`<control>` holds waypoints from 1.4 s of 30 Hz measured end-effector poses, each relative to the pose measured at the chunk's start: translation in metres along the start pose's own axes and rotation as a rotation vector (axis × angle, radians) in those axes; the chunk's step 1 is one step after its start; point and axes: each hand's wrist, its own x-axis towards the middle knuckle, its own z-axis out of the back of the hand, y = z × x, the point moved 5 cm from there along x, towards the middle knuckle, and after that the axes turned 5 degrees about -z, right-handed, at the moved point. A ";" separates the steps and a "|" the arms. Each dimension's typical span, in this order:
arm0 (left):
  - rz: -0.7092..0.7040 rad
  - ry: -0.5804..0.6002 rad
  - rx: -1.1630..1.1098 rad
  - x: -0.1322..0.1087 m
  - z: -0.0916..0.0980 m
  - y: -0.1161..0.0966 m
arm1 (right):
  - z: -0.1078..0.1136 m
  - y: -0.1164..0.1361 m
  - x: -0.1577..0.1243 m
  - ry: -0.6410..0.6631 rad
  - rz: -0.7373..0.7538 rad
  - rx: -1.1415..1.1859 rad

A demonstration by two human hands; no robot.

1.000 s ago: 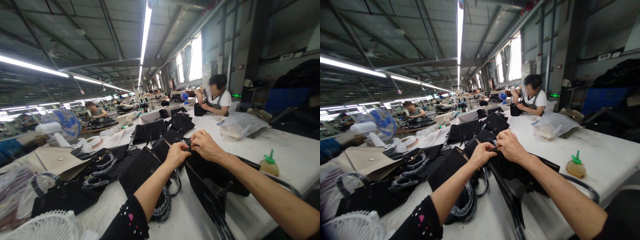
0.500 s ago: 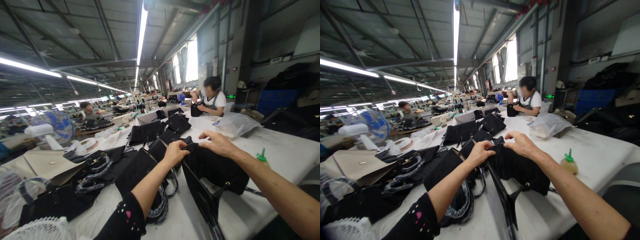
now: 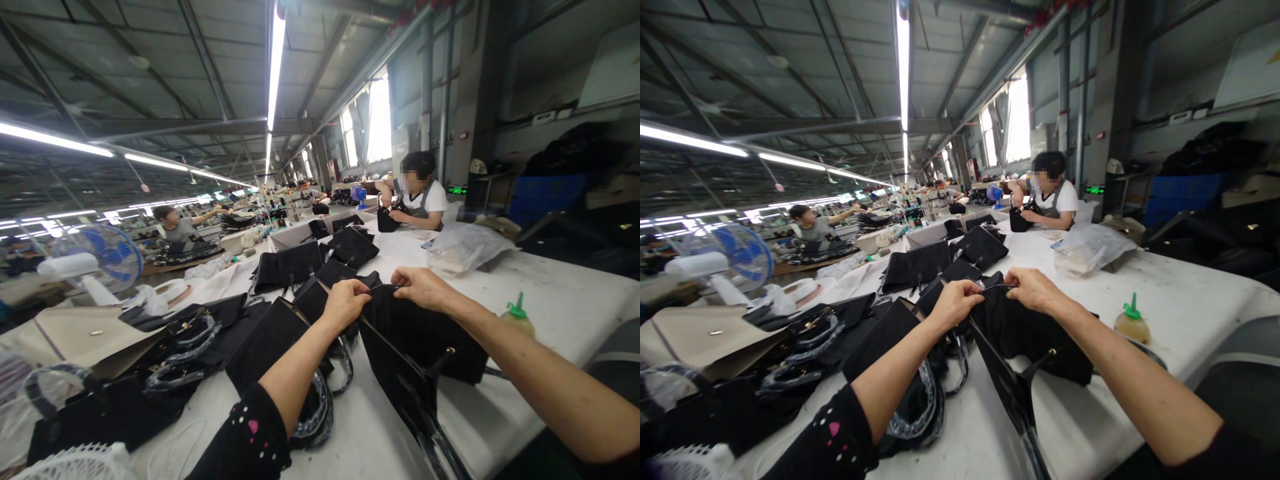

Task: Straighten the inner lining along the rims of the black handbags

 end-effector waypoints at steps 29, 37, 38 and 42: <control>-0.023 0.055 -0.046 0.002 -0.004 0.009 | -0.007 0.016 0.017 0.184 0.000 -0.010; 0.014 0.031 -0.068 0.001 -0.002 0.006 | -0.012 0.031 0.014 0.182 0.085 -0.086; 0.021 0.036 -0.090 -0.001 -0.002 0.006 | -0.012 0.033 0.013 0.189 0.106 -0.095; 0.157 0.135 -0.219 -0.010 0.000 0.008 | -0.004 0.041 0.009 0.149 0.123 -0.200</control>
